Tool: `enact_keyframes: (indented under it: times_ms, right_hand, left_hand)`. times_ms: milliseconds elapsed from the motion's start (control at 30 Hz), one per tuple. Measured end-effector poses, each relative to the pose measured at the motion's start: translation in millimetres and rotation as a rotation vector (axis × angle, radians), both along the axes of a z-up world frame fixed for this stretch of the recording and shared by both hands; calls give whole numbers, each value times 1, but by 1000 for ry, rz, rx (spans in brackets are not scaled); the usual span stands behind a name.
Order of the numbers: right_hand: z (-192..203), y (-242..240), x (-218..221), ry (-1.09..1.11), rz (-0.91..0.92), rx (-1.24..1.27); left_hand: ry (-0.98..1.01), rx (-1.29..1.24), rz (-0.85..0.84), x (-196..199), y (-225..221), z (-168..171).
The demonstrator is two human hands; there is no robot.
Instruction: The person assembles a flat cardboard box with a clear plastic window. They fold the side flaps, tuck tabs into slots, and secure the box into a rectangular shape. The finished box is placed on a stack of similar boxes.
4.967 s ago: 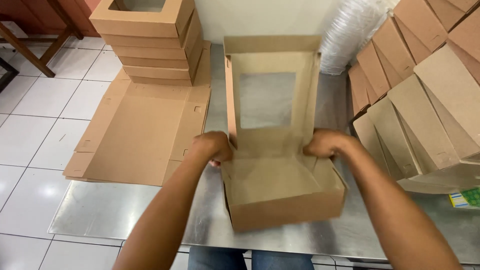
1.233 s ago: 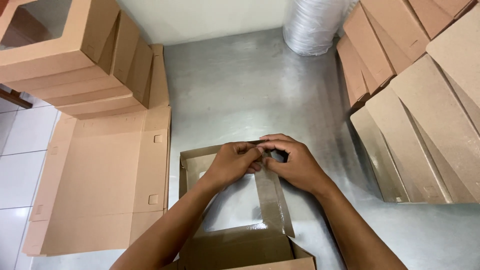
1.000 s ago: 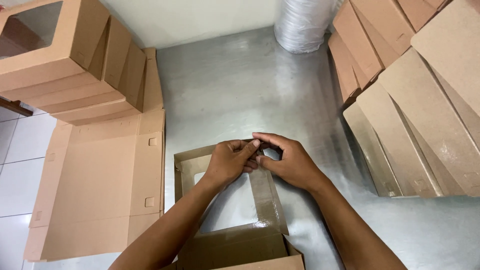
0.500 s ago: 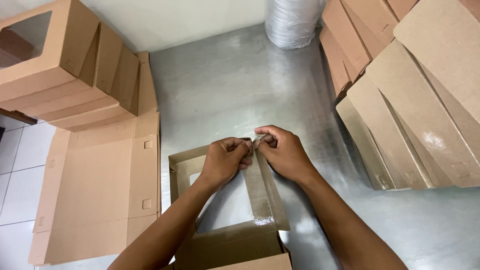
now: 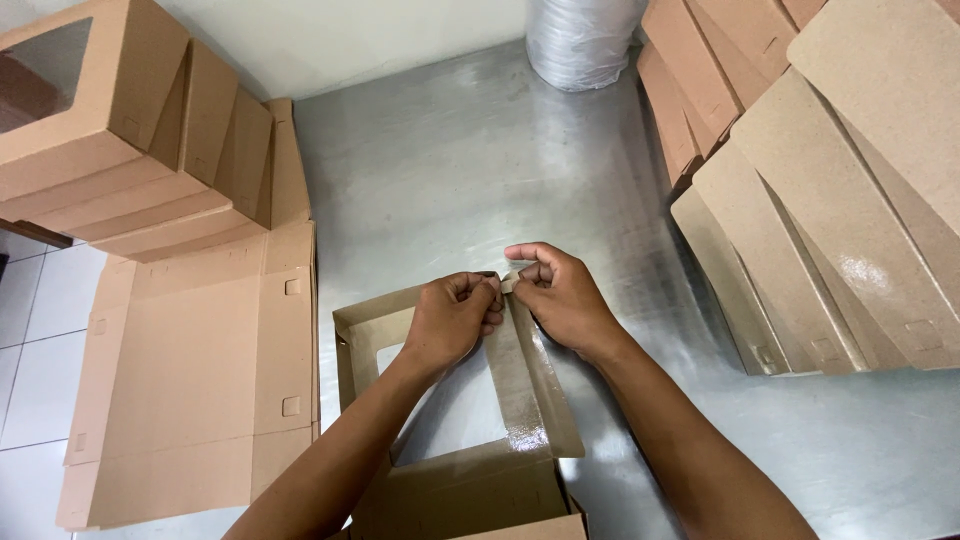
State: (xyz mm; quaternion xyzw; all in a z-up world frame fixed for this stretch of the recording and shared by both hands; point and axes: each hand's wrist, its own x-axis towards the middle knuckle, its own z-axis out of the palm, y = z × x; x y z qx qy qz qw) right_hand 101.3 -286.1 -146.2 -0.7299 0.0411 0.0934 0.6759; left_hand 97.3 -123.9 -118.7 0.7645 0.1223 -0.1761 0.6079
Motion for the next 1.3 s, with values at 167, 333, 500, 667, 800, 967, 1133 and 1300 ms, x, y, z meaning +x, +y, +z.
enact_keyframes:
  times_ms: [167, 333, 500, 667, 800, 967, 1133, 1300]
  right_hand:
    - [9, 1, -5, 39, -33, 33]
    - [9, 2, -5, 56, -43, 54]
    - [8, 1, -3, 88, -54, 69]
    - [11, 2, -5, 85, -56, 43]
    - [23, 3, -8, 94, -45, 39]
    - [25, 4, -7, 120, -49, 70]
    - [23, 6, -5, 125, -53, 67]
    - [25, 7, -5, 124, -79, 39]
  left_hand:
    - [-6, 12, -8, -1, -1, 6]
    - [-13, 4, -7, -1, -1, 0]
    - [7, -1, 11, -3, -4, 6]
    - [26, -48, 54, -8, -3, 14]
    - [25, -66, 56, -8, 0, 9]
    - [17, -109, 60, -4, -1, -6]
    - [27, -55, 14, -1, 0, -13]
    - [21, 8, -26, -2, -4, -12]
